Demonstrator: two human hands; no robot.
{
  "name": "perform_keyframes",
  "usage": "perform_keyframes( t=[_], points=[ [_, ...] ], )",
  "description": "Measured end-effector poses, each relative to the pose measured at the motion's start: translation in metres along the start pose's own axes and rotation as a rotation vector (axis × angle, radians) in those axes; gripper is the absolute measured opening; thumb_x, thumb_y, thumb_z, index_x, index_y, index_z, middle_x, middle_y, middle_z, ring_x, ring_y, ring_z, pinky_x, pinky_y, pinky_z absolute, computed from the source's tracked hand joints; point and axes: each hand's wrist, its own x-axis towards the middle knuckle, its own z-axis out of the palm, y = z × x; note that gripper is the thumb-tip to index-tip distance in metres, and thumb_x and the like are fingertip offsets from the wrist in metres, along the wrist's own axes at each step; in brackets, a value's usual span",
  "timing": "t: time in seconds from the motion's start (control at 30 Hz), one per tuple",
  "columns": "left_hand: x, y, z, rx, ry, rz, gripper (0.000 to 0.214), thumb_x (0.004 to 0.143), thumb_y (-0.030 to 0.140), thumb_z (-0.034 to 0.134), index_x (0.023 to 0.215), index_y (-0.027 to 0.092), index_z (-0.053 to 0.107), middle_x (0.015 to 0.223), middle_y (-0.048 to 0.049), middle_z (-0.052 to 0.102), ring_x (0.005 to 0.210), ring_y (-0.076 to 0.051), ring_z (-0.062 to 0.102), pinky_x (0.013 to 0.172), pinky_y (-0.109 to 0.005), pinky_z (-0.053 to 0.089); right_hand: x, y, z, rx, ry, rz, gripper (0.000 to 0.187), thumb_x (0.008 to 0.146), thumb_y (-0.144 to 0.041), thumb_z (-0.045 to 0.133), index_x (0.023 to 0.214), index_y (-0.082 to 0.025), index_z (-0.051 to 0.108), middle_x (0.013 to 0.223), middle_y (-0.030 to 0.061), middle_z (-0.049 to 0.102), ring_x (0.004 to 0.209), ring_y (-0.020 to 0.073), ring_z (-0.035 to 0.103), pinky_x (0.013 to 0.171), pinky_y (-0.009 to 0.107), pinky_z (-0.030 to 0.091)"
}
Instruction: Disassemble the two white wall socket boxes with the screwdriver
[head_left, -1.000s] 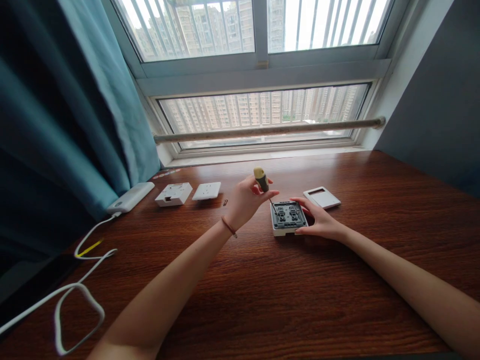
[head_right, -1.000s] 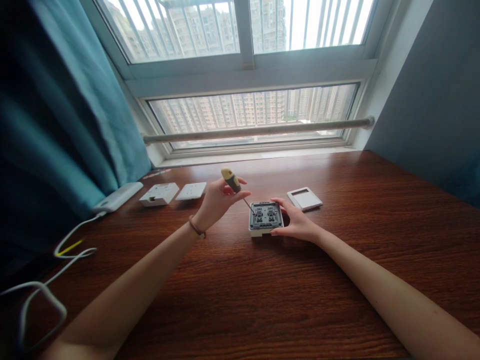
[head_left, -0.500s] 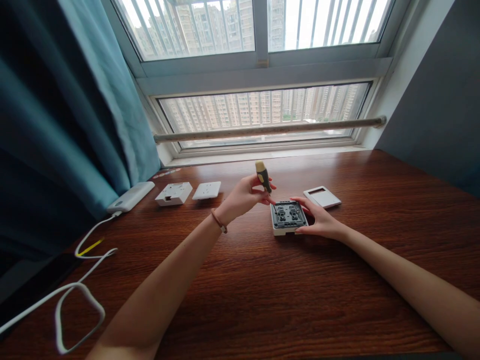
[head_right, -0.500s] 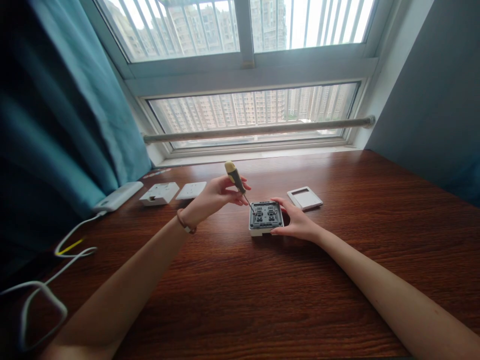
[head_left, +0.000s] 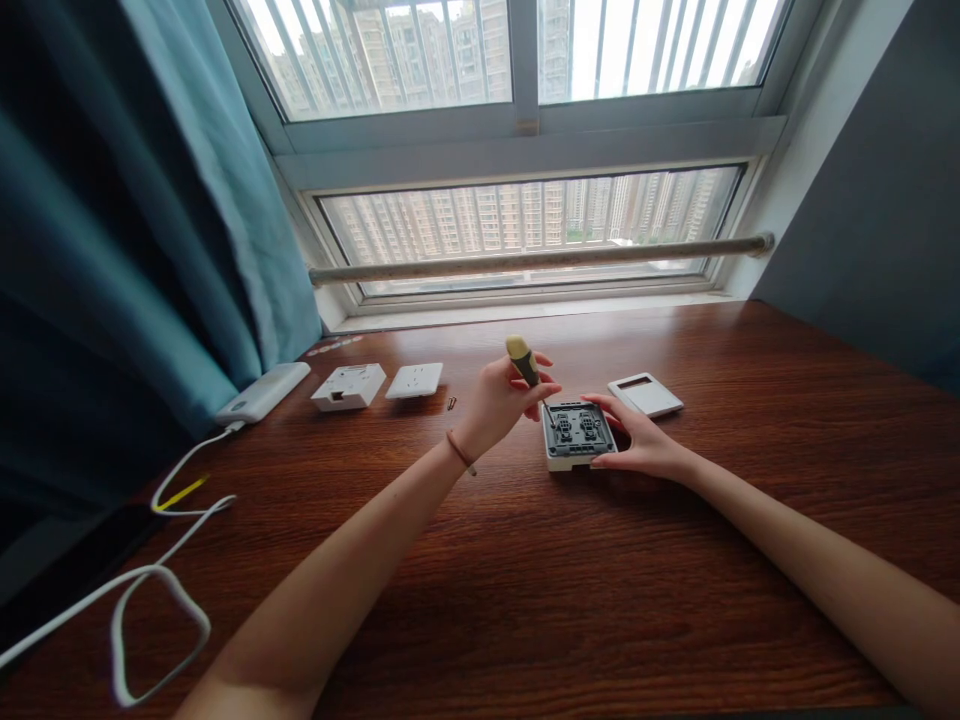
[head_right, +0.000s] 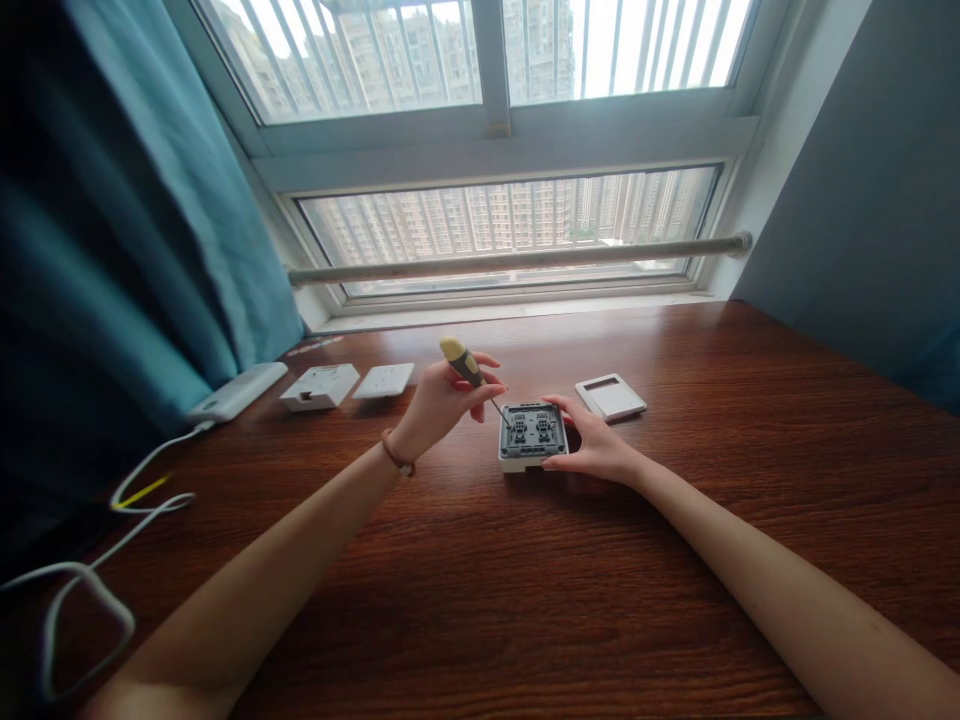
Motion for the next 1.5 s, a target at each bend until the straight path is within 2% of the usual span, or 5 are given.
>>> perform_keyframes(
  t=[0.3,0.5,0.77,1.07,1.5],
  points=[
    [0.002,0.010,-0.013,-0.072,-0.177,-0.112,0.028,0.072,0.018,0.062,0.098,0.012,0.054,0.085,-0.0055,0.062,0.057,-0.010,0.061,0.058,-0.027,0.053,0.000,0.000,0.000,-0.003,-0.004,0.000,0.082,0.060,-0.031,0.075,0.130,-0.024,0.034,0.131,0.0091,0.043,0.120,0.0281,0.043,0.104,0.044,0.033],
    [-0.003,-0.002,0.001,0.370,0.089,0.139,0.023,0.065,0.033,0.071,0.077,0.015,0.065,0.066,-0.0013,0.061,0.058,-0.011,0.053,0.054,-0.023,0.044,0.000,0.000,0.000,-0.007,0.001,0.000,0.081,0.060,-0.032,0.075,0.130,-0.026,0.034,0.131,0.0082,0.042,0.121,0.0279,0.042,0.105,0.045,0.031],
    [0.004,-0.009,-0.007,0.219,0.359,0.094,0.031,0.072,0.040,0.062,0.057,0.015,0.051,0.056,0.0004,0.053,0.055,-0.010,0.051,0.053,-0.023,0.041,-0.001,0.004,-0.002,-0.085,-0.004,-0.033,0.085,0.061,-0.034,0.075,0.133,-0.027,0.031,0.141,0.0083,0.030,0.128,0.0289,0.032,0.106,0.046,0.028],
    [0.008,-0.034,-0.015,0.134,-0.250,-0.362,0.022,0.060,0.027,0.068,0.074,0.011,0.067,0.046,0.0064,0.041,0.040,-0.004,0.029,0.039,-0.019,0.019,-0.001,0.004,-0.001,-0.081,0.003,-0.037,0.084,0.061,-0.034,0.074,0.133,-0.027,0.031,0.138,0.0091,0.034,0.126,0.0293,0.036,0.104,0.046,0.031],
    [0.005,-0.051,0.007,0.219,-0.226,-0.248,0.019,0.059,0.028,0.068,0.067,0.011,0.070,0.058,0.0002,0.061,0.057,-0.013,0.052,0.059,-0.025,0.040,0.000,0.004,-0.001,-0.078,0.006,-0.032,0.084,0.060,-0.035,0.074,0.132,-0.027,0.033,0.136,0.0082,0.038,0.125,0.0292,0.036,0.104,0.047,0.031]
  ],
)
